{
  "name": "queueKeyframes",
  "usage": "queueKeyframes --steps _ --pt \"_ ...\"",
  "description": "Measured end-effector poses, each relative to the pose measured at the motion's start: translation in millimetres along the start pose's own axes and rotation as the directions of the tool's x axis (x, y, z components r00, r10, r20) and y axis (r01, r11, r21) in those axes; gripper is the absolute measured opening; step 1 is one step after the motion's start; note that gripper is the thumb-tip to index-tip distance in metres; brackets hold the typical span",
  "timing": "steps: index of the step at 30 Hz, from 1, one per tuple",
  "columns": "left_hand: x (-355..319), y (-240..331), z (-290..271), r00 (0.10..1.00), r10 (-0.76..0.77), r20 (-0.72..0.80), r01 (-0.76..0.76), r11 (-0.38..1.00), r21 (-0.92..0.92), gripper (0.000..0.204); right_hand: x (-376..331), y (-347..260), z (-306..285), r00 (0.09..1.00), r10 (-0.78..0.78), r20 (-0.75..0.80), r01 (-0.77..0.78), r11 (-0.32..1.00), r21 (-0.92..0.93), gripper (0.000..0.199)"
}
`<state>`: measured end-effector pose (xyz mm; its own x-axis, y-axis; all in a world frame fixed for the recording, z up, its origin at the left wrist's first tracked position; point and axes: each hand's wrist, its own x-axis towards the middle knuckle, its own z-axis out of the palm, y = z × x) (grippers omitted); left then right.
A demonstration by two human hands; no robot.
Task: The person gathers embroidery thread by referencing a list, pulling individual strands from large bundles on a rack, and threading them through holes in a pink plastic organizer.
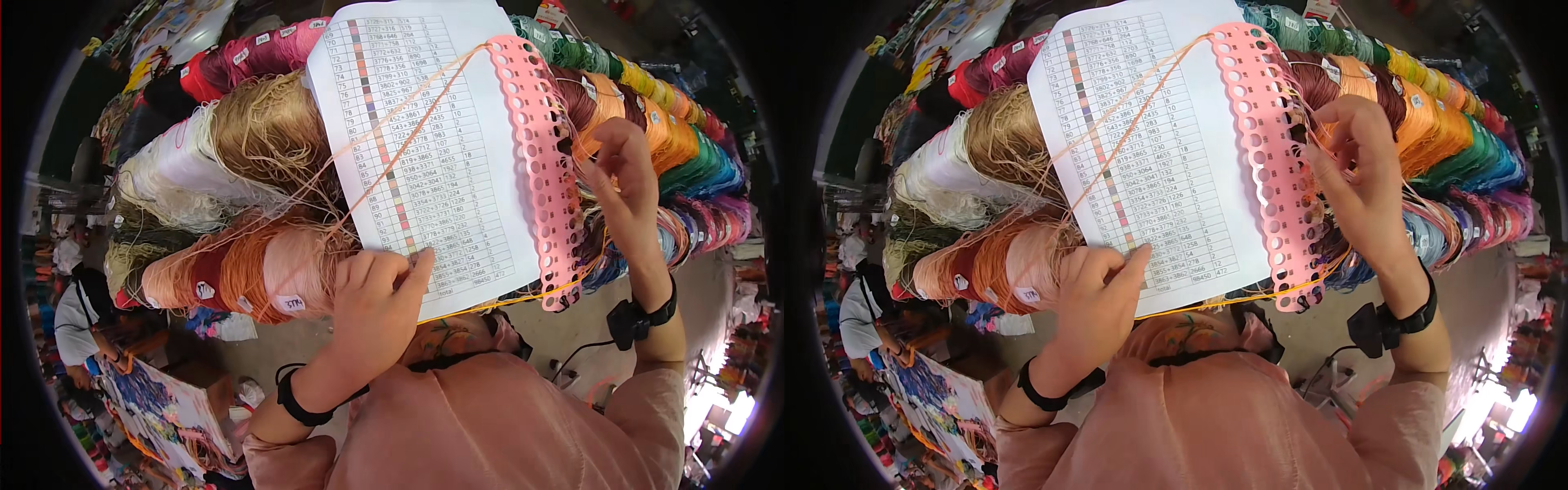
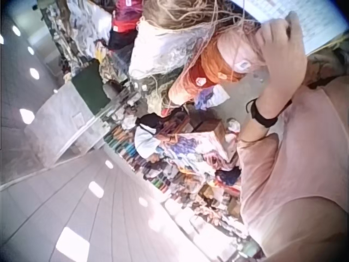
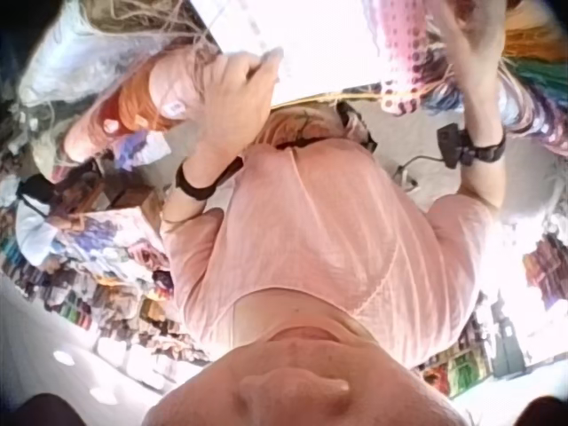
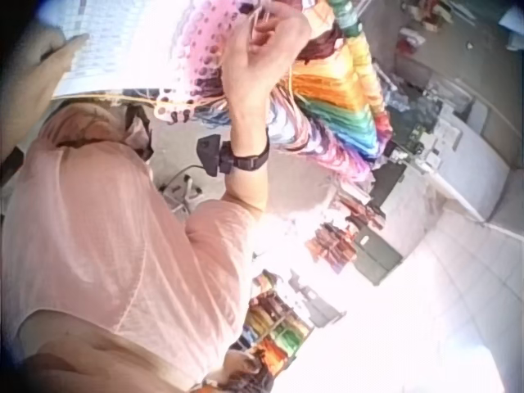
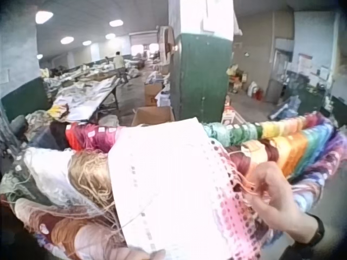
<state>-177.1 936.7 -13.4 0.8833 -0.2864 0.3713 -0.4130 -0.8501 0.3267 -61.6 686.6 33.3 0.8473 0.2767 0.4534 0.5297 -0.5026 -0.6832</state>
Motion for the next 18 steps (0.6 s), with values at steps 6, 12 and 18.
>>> queueKeyframes --steps 6,12,18 --pt "3.1 -5.8 -11.0 1.000 -0.001 -0.004 0.001 0.999 -0.040 0.030 1.3 -26.7 18.7 0.977 -0.075 0.200 0.107 0.982 -0.156 0.021" --pt "1.3 -56.1 -70.3 0.998 -0.036 0.042 0.043 0.981 -0.189 0.014 -11.9 -28.4 13.9 0.984 -0.083 0.160 0.118 0.967 -0.227 0.017" --pt "-4.6 -138.0 -110.5 0.893 -0.451 0.022 0.435 0.848 -0.304 0.009 -8.6 -39.5 23.9 0.990 0.004 0.138 0.008 0.996 -0.085 0.014"
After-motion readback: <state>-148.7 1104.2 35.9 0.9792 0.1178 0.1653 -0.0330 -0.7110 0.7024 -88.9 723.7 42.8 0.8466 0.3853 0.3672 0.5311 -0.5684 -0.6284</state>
